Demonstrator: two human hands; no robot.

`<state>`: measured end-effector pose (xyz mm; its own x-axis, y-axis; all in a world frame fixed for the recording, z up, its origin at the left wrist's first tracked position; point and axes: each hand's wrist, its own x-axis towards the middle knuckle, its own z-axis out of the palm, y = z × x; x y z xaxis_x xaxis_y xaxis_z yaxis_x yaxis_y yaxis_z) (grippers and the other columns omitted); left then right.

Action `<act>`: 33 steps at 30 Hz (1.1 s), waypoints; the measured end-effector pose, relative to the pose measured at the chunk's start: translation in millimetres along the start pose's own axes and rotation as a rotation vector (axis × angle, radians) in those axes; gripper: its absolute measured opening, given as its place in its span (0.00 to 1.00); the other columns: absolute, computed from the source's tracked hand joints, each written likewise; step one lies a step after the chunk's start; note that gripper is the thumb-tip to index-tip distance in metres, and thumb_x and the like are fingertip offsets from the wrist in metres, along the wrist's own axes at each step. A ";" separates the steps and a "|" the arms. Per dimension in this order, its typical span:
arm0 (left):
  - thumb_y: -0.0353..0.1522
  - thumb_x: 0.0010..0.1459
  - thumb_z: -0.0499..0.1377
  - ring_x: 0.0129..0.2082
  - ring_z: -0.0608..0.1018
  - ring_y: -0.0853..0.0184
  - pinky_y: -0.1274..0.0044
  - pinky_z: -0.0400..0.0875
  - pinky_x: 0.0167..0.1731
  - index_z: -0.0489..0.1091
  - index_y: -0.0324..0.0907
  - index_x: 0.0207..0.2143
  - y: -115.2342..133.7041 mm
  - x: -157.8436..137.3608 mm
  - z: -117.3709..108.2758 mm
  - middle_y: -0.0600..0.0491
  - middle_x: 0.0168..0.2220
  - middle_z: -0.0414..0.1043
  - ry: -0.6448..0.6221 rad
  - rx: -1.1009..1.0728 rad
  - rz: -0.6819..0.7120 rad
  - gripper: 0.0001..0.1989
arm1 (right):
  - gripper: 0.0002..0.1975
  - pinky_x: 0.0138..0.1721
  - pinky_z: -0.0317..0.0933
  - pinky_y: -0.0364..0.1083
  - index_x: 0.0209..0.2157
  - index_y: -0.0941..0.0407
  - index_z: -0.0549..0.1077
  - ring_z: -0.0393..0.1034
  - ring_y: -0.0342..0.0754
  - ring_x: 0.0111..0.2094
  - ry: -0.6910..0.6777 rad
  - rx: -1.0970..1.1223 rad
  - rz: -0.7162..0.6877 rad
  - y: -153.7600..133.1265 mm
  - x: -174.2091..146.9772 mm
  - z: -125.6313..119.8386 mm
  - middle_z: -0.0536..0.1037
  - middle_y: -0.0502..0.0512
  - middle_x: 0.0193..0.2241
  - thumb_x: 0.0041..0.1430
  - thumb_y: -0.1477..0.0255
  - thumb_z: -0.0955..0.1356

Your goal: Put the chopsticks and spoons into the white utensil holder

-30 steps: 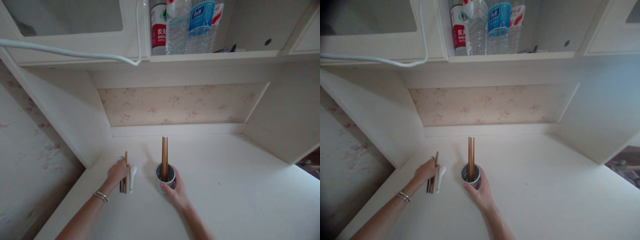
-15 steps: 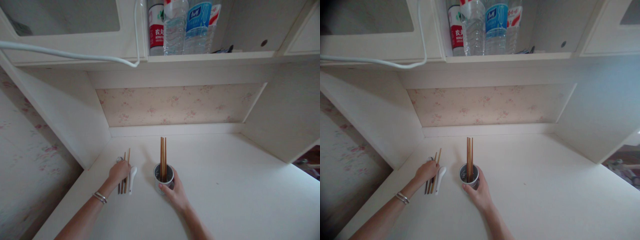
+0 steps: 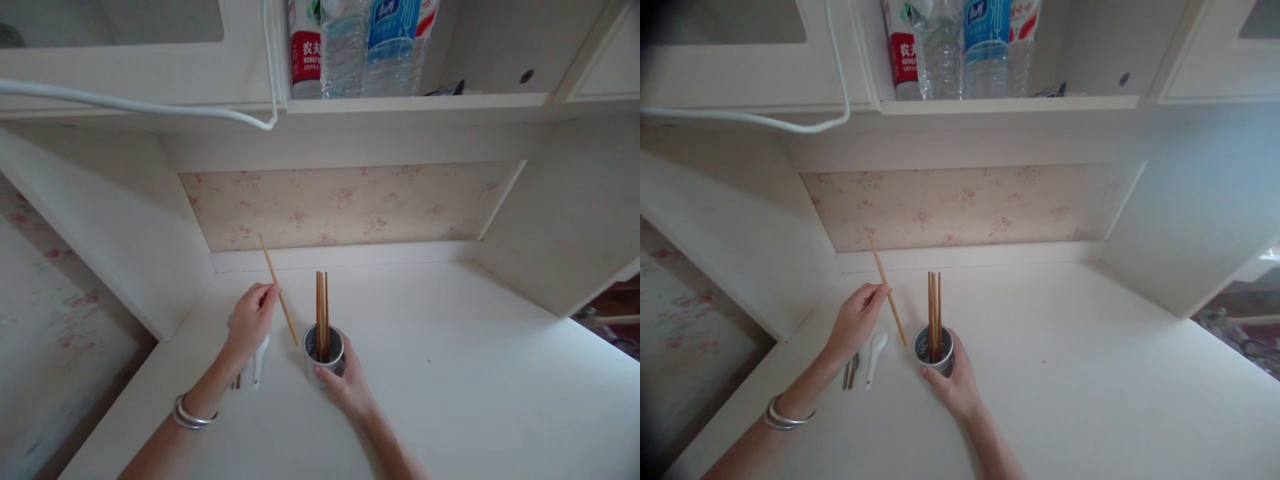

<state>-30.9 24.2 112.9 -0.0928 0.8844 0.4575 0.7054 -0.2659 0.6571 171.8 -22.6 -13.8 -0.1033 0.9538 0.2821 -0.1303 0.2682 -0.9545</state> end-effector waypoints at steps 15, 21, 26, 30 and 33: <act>0.39 0.67 0.46 0.31 0.73 0.68 0.78 0.64 0.33 0.71 0.42 0.31 17.8 -34.3 53.7 0.52 0.30 0.69 -0.207 -0.020 0.120 0.19 | 0.34 0.58 0.58 0.58 0.58 0.51 0.63 0.66 0.59 0.55 -0.024 -0.021 -0.029 -1.2 0.1 -0.3 0.72 0.58 0.54 0.50 0.65 0.75; 0.39 0.67 0.44 0.31 0.73 0.67 0.78 0.63 0.32 0.71 0.43 0.29 12.2 -42.6 56.1 0.52 0.30 0.70 -0.271 0.093 0.143 0.20 | 0.35 0.58 0.58 0.58 0.58 0.51 0.62 0.66 0.59 0.56 -0.016 -0.029 -0.019 -2.1 0.9 -0.9 0.72 0.58 0.55 0.51 0.65 0.75; 0.38 0.67 0.44 0.31 0.73 0.67 0.77 0.64 0.33 0.72 0.44 0.30 8.6 -43.7 56.1 0.52 0.30 0.70 -0.318 0.177 0.148 0.20 | 0.35 0.57 0.59 0.57 0.58 0.52 0.63 0.67 0.59 0.55 -0.014 0.009 -0.028 0.7 0.8 0.7 0.73 0.59 0.54 0.50 0.64 0.75; 0.38 0.67 0.44 0.31 0.73 0.67 0.77 0.64 0.34 0.73 0.44 0.31 8.3 -42.5 56.9 0.52 0.30 0.70 -0.317 0.178 0.147 0.20 | 0.35 0.57 0.59 0.57 0.58 0.52 0.63 0.67 0.59 0.55 -0.007 0.005 -0.024 0.6 0.8 1.1 0.73 0.59 0.54 0.49 0.62 0.75; 0.39 0.67 0.44 0.32 0.73 0.67 0.77 0.65 0.35 0.74 0.44 0.33 6.7 -41.6 57.9 0.52 0.31 0.70 -0.312 0.118 0.133 0.21 | 0.35 0.57 0.59 0.57 0.58 0.52 0.63 0.67 0.59 0.54 -0.021 -0.015 -0.022 -3.9 1.0 0.3 0.73 0.59 0.54 0.50 0.63 0.75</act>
<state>18.4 7.8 63.6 0.2114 0.9246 0.3169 0.7749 -0.3561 0.5222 172.0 -22.8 -9.7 -0.1209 0.9446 0.3051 -0.1179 0.2915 -0.9493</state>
